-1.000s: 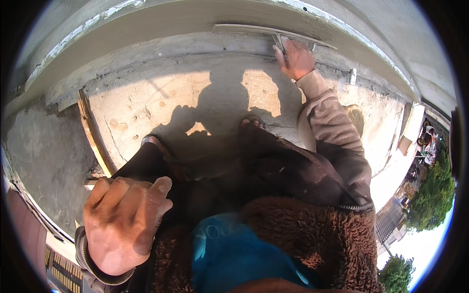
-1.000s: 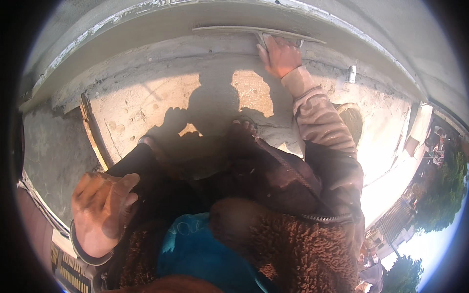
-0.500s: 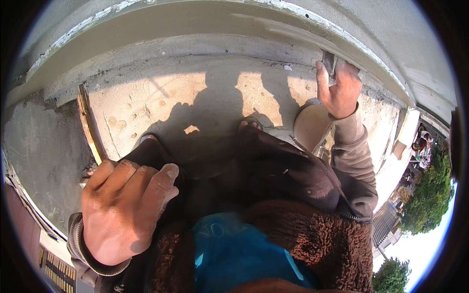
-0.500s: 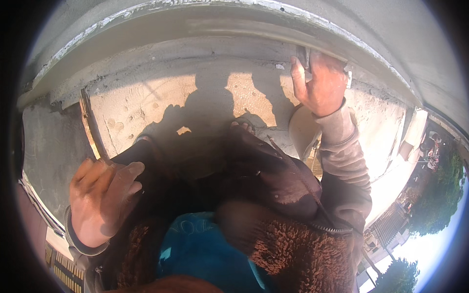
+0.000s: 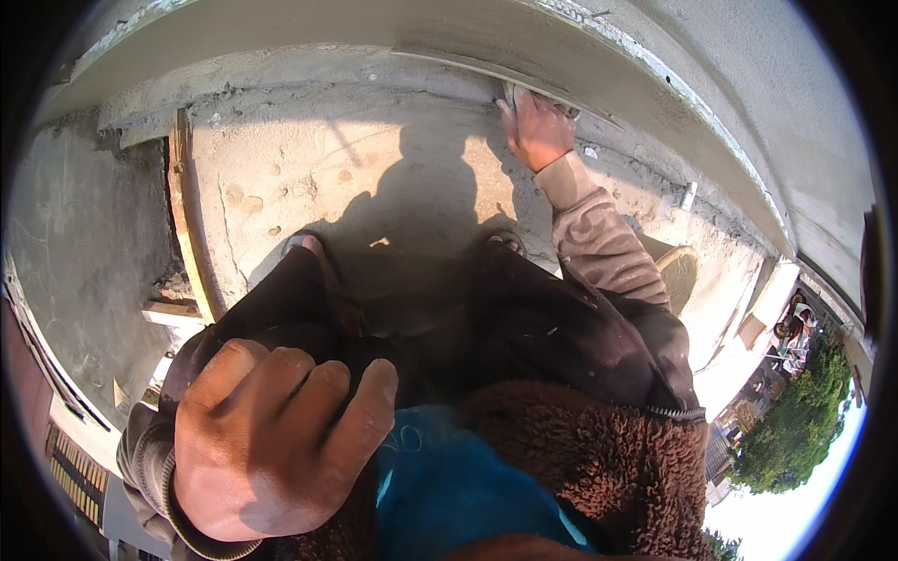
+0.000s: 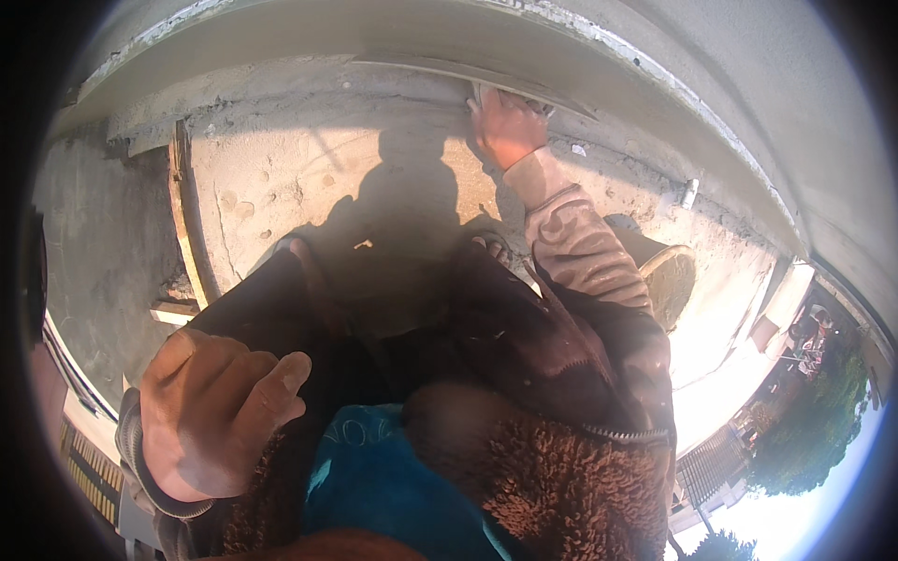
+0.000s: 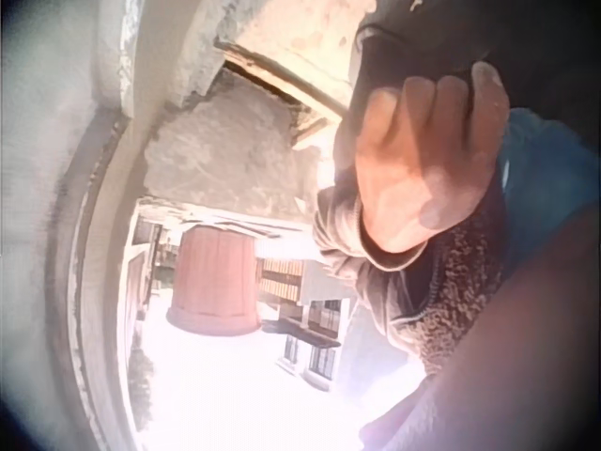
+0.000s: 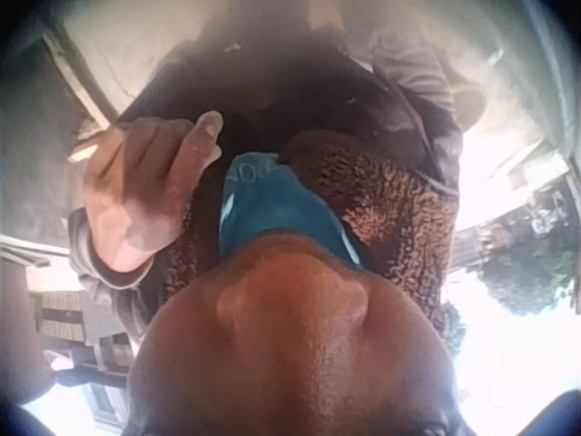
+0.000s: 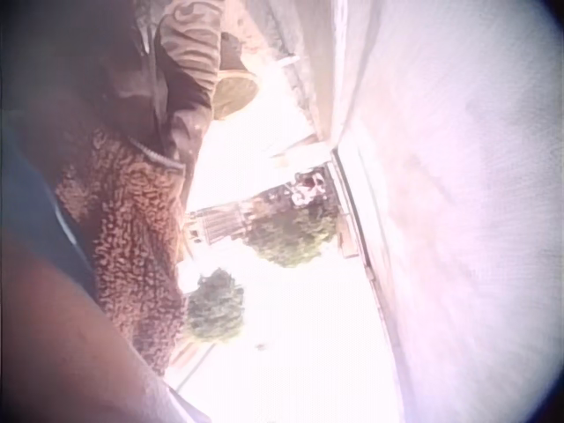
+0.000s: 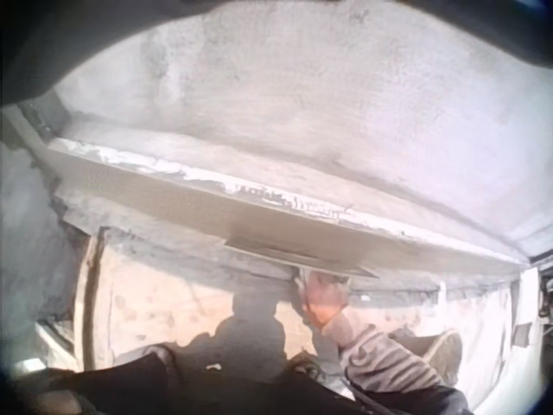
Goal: The person applies wet plaster to a curved wall using a trowel and hawk. They scoop plaster from a bucket, spread it onto the wall, and smooth the surface repeatedly.
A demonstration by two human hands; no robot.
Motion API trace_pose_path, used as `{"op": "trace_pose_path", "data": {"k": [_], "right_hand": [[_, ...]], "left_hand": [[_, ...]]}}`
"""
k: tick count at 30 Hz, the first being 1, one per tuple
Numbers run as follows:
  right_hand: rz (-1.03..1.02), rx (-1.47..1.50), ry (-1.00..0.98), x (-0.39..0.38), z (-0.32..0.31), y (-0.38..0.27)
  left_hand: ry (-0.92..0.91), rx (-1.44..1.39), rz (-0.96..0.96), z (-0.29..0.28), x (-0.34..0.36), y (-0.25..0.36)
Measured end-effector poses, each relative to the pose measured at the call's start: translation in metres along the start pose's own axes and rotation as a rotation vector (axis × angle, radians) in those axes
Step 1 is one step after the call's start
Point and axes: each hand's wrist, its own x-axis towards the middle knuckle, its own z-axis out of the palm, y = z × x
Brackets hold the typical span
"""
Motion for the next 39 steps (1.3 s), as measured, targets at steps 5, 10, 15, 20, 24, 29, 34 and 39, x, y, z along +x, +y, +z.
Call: {"op": "trace_pose_path", "data": {"k": [5,10,15,20,24,29,34,39], "right_hand": [[-0.014,0.036,0.021,0.007,-0.024,-0.002],[-0.066,0.059,0.145,0.016,-0.081,-0.009],[-0.065,-0.014,0.194,0.021,-0.134,-0.008],[-0.002,-0.047,0.23,0.023,-0.172,-0.015],[0.02,-0.117,0.184,0.006,-0.18,-0.028],[-0.236,-0.157,0.144,-0.001,-0.091,-0.055],[-0.22,-0.083,0.075,0.037,-0.022,-0.104],[-0.139,0.012,-0.06,0.066,0.003,-0.121]], "left_hand": [[-0.063,-0.028,-0.047,-0.008,-0.008,0.001],[-0.018,-0.055,0.008,-0.005,-0.012,-0.008],[0.009,-0.038,0.053,-0.005,-0.011,-0.008],[-0.003,-0.011,0.025,-0.009,-0.018,-0.006],[0.017,-0.029,0.053,-0.006,-0.015,-0.014],[0.079,-0.008,0.06,-0.002,-0.025,-0.012],[0.092,-0.017,-0.007,-0.004,-0.047,-0.009],[0.098,-0.026,0.037,-0.007,-0.059,-0.027]]}}
